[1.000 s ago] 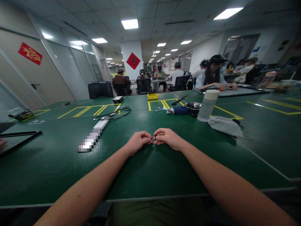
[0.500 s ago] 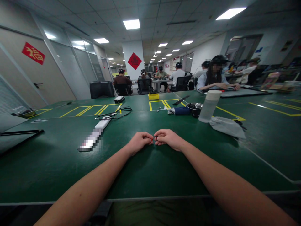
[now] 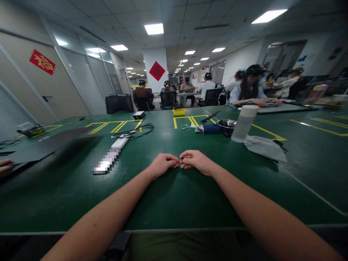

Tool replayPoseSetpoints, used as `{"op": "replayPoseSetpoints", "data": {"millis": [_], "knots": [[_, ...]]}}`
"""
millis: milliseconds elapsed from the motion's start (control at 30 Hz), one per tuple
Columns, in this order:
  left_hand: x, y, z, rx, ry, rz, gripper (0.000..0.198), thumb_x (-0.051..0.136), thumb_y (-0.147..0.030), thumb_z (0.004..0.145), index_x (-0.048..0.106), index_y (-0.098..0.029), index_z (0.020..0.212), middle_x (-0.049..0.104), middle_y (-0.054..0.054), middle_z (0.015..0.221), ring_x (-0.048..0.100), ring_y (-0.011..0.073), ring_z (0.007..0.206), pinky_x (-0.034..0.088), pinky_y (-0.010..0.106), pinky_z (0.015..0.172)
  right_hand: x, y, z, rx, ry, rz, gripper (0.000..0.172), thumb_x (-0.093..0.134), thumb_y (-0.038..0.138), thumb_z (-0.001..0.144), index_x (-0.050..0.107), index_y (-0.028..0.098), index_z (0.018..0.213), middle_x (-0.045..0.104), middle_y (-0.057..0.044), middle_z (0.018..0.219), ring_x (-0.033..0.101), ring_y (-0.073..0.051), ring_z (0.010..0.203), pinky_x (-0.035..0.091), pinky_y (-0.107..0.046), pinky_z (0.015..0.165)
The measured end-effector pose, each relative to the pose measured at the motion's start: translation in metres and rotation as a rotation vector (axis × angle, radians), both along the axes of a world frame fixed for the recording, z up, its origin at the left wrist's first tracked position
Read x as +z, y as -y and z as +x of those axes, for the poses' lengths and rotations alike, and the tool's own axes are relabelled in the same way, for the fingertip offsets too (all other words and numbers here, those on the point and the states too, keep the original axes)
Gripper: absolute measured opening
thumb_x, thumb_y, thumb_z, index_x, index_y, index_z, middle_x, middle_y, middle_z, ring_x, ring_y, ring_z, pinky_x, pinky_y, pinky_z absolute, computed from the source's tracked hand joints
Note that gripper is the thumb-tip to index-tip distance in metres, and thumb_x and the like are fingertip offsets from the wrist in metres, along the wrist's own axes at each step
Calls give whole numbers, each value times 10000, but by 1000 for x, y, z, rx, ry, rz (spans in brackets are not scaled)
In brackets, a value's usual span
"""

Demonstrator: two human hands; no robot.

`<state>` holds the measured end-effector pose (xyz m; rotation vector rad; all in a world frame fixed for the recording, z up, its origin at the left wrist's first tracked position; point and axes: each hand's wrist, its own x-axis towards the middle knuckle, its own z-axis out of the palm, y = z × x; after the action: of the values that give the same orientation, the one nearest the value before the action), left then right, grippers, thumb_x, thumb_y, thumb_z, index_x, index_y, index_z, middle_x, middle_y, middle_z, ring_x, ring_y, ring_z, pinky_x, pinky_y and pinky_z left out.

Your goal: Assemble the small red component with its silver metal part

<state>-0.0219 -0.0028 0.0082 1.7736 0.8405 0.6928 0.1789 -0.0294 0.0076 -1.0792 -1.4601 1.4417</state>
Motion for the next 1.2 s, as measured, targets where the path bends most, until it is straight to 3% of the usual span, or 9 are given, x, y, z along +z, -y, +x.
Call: {"op": "replayPoseSetpoints", "data": {"millis": [900,1200], "knots": [[-6,-5,-1,-12,36,-69,277,553,-157,724,710,-130,950,706,60,849,601,125,717,448,228,694,0,0,1,0,-27,-42,231,610,92,761,608,129,989,700,-87,871,690,-155,771,566,-253,711],[-4,-2,-1,0,43,-44,267,571,-165,722,711,-128,946,699,47,803,579,110,674,422,207,635,-1,-2,1,-12,-25,-48,226,606,91,757,606,131,979,698,-82,877,693,-156,760,569,-252,698]]}}
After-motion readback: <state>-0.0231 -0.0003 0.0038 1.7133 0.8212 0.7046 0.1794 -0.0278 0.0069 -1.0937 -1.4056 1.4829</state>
